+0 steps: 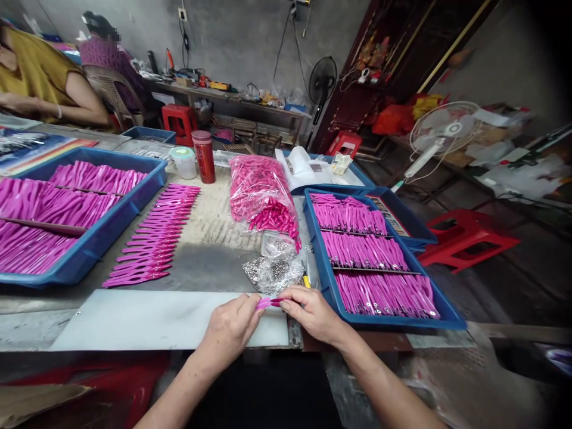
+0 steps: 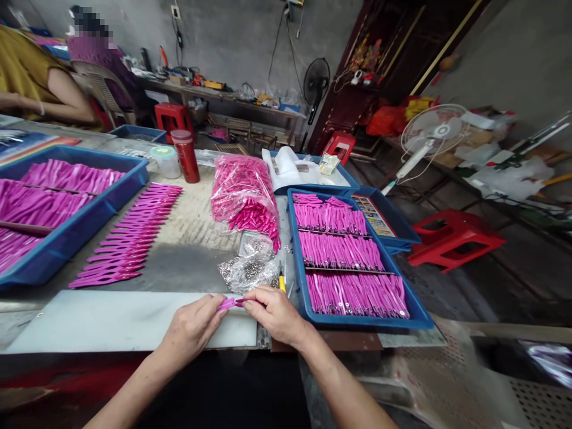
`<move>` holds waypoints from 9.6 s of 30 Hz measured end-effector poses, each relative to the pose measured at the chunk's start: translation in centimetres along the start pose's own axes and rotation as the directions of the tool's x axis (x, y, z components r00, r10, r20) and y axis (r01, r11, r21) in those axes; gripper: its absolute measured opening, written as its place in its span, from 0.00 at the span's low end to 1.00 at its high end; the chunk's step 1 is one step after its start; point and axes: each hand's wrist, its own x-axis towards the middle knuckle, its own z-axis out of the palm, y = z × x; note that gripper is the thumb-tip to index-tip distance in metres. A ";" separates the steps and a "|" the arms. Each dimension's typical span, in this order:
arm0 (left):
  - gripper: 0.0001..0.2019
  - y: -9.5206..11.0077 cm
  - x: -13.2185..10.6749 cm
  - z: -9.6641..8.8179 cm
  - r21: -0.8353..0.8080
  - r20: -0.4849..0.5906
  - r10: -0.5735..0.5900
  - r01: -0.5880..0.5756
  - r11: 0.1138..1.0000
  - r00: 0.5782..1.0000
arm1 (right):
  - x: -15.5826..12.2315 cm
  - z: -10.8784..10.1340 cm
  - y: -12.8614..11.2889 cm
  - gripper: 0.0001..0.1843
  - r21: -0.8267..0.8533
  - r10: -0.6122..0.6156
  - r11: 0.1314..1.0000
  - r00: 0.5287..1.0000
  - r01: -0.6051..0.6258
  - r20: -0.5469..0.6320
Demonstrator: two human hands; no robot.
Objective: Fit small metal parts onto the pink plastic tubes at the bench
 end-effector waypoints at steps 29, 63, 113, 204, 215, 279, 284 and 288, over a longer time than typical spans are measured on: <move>0.10 0.5 -0.1 0.3 0.107 0.060 0.051 -0.058 0.993 0.997 | -0.4 1.9 0.3 0.20 0.185 0.242 0.954 0.970 -0.234 -0.023; 0.08 1.4 0.9 -1.7 0.022 0.148 0.103 -0.108 0.994 0.984 | -0.8 0.9 -0.4 0.09 -0.010 -0.132 0.991 0.991 0.132 -0.006; 0.08 0.8 1.2 -0.6 0.079 0.096 0.083 -0.090 0.993 0.992 | -0.1 1.1 0.7 0.08 0.012 -0.114 0.993 0.989 0.115 -0.089; 0.09 -1.6 -0.3 2.9 0.091 0.072 0.007 -0.013 0.996 0.997 | 5.9 -0.4 2.5 0.11 -0.583 0.221 0.794 0.975 -0.171 0.016; 0.09 -1.5 -0.3 2.9 0.123 0.089 -0.010 -0.001 0.992 0.996 | 4.9 -0.9 1.2 0.10 -0.317 0.212 0.932 0.973 -0.173 0.092; 0.10 -1.4 -0.1 3.2 0.201 0.077 -0.004 -0.012 0.980 0.997 | 7.8 1.7 1.5 0.15 -0.853 0.462 0.477 0.886 -0.214 0.036; 0.10 -1.3 -0.1 3.1 0.192 0.085 -0.012 -0.005 0.981 0.996 | 7.5 1.5 1.5 0.14 -0.847 0.437 0.493 0.899 -0.201 0.040; 0.10 -1.3 -0.1 3.0 0.184 0.074 -0.007 -0.007 0.983 0.997 | 7.1 1.1 1.8 0.15 -0.837 0.415 0.505 0.909 -0.209 0.023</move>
